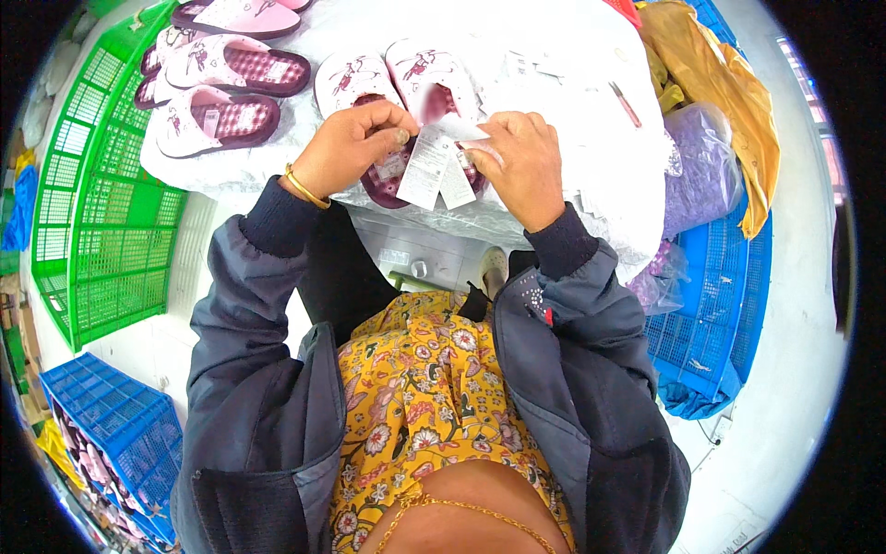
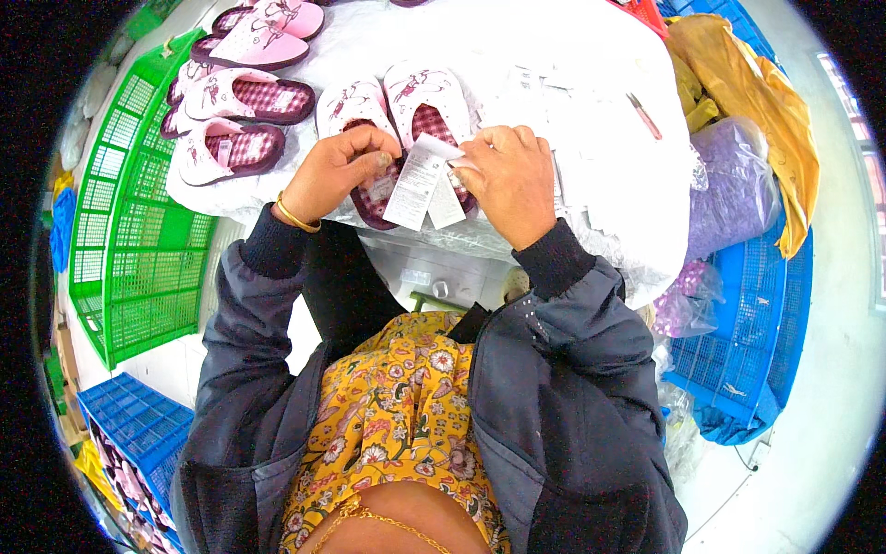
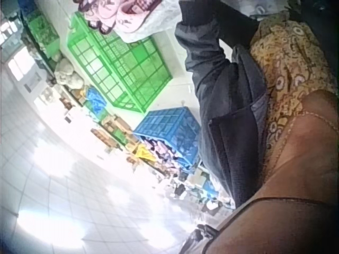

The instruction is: The person repeatedly picks up pairs of pink and purple slippers, peels small white paper labels, and sticks them onto the slippers. The person handles the slippers one pair at a time, placing each labeled pair back on the table.

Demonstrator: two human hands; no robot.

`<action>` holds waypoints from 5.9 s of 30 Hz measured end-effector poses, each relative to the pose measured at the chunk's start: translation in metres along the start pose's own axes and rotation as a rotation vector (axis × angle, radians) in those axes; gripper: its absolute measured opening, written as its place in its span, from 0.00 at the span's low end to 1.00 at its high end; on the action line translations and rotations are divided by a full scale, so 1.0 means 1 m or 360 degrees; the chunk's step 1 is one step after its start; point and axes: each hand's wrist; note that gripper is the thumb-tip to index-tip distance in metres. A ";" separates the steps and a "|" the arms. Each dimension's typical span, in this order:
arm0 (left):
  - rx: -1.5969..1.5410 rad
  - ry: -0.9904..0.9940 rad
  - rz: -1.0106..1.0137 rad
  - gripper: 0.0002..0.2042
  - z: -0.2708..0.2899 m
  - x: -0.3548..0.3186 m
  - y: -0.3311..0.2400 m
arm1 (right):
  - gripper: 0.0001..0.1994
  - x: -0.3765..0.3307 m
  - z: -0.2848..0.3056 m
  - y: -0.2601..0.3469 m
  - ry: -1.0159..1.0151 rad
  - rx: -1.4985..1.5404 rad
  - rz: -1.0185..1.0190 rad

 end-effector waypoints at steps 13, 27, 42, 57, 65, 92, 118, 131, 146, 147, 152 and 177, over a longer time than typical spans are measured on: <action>-0.0029 0.0022 0.0074 0.09 -0.004 -0.001 0.011 | 0.10 -0.003 -0.015 -0.008 -0.0011 0.0568 -0.0487; -0.0244 -0.0233 0.0060 0.07 -0.033 0.039 -0.024 | 0.10 0.010 -0.014 -0.010 0.0219 0.0267 -0.0276; -0.0510 -0.0144 0.0165 0.05 -0.048 0.021 -0.002 | 0.08 0.012 -0.019 0.012 -0.0168 0.1658 -0.1219; -0.0488 -0.0212 0.0132 0.06 -0.057 0.023 -0.001 | 0.08 0.013 -0.012 0.011 -0.0272 0.2349 -0.1470; -0.0506 -0.0247 0.0127 0.05 -0.058 0.022 -0.002 | 0.08 0.014 -0.014 0.013 -0.0246 0.2279 -0.1477; -0.0421 -0.0265 0.0069 0.05 -0.057 0.019 0.008 | 0.06 0.011 -0.023 0.015 -0.0129 0.1655 -0.0935; -0.0495 -0.1516 -0.0381 0.04 0.004 0.023 0.072 | 0.12 0.084 0.031 -0.066 -0.0137 0.0225 -0.0534; -0.0468 -0.1490 -0.0376 0.02 0.001 0.022 0.068 | 0.10 0.183 0.051 -0.311 -0.0386 -0.0070 -0.0198; -0.0228 -0.1469 -0.0306 0.00 0.002 0.007 0.055 | 0.30 0.327 -0.185 -0.220 0.0470 0.0095 -0.0126; -0.0210 -0.1461 -0.0308 0.00 0.003 0.005 0.055 | 0.29 0.337 -0.199 -0.223 0.0518 0.0000 -0.0169; -0.0137 -0.1405 -0.0362 0.03 0.007 0.000 0.053 | 0.22 0.368 -0.229 -0.217 0.0539 -0.0460 -0.0180; 0.0143 -0.1758 -0.0610 0.06 0.007 0.024 0.062 | 0.08 0.066 -0.025 0.014 0.0069 0.0486 0.0038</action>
Point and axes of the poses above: each hand's wrist, its own x-axis towards the middle knuckle, its own z-axis out of the back of the hand, y = z × x, and after that the axes turned 13 degrees about z, right-handed
